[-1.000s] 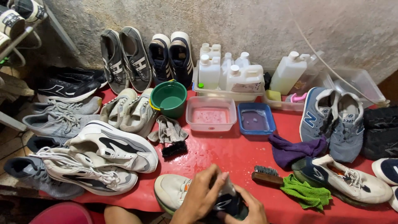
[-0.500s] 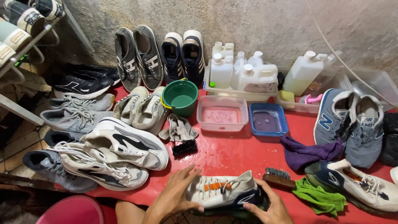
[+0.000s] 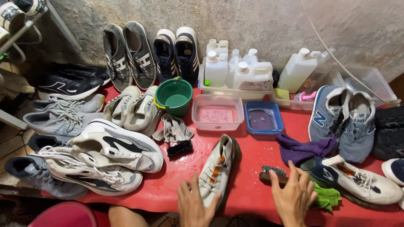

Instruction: The person wipes a white and green sneaker with a green cloth, then uses a brush to scrub the upper and sides of the shoe. The person rotates the shoe to clean different areas and continues scrubbing with the brush.

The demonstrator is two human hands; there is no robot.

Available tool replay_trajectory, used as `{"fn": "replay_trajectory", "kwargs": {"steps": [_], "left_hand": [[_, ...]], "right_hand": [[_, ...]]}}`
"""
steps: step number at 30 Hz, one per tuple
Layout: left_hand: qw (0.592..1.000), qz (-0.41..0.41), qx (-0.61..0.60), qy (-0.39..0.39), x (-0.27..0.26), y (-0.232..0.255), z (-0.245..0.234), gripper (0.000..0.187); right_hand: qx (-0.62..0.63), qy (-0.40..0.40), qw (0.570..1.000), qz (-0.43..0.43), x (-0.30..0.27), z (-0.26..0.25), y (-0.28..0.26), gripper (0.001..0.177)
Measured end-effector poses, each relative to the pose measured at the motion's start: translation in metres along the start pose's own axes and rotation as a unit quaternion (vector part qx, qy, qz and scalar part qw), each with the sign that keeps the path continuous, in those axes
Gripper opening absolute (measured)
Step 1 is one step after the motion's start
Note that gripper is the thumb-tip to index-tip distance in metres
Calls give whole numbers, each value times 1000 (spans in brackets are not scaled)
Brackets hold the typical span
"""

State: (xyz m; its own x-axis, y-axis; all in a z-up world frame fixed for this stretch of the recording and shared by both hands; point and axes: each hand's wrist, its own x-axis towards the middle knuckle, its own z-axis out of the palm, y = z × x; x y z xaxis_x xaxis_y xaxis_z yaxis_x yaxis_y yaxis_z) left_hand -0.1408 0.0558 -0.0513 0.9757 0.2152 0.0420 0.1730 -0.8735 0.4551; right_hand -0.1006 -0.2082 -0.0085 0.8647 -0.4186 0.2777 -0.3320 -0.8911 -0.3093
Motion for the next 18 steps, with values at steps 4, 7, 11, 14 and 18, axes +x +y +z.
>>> {"fn": "replay_trajectory", "kwargs": {"steps": [4,7,11,14,18], "left_hand": [[971,-97,-209,57,0,35,8,73],[947,-114,-298,45,3,55,14,77],[913,-75,-397,51,-8,56,17,66],[904,-31,-426,24,-3,47,15,59],[921,33,-388,-6,18,29,12,55]], "right_hand": [[-86,-85,988,98,4,8,25,74],[-77,-75,990,93,3,15,28,61],[-56,-112,986,106,2,11,12,59],[-57,-96,990,89,0,13,11,57],[-16,-131,990,49,0,10,16,61]]}}
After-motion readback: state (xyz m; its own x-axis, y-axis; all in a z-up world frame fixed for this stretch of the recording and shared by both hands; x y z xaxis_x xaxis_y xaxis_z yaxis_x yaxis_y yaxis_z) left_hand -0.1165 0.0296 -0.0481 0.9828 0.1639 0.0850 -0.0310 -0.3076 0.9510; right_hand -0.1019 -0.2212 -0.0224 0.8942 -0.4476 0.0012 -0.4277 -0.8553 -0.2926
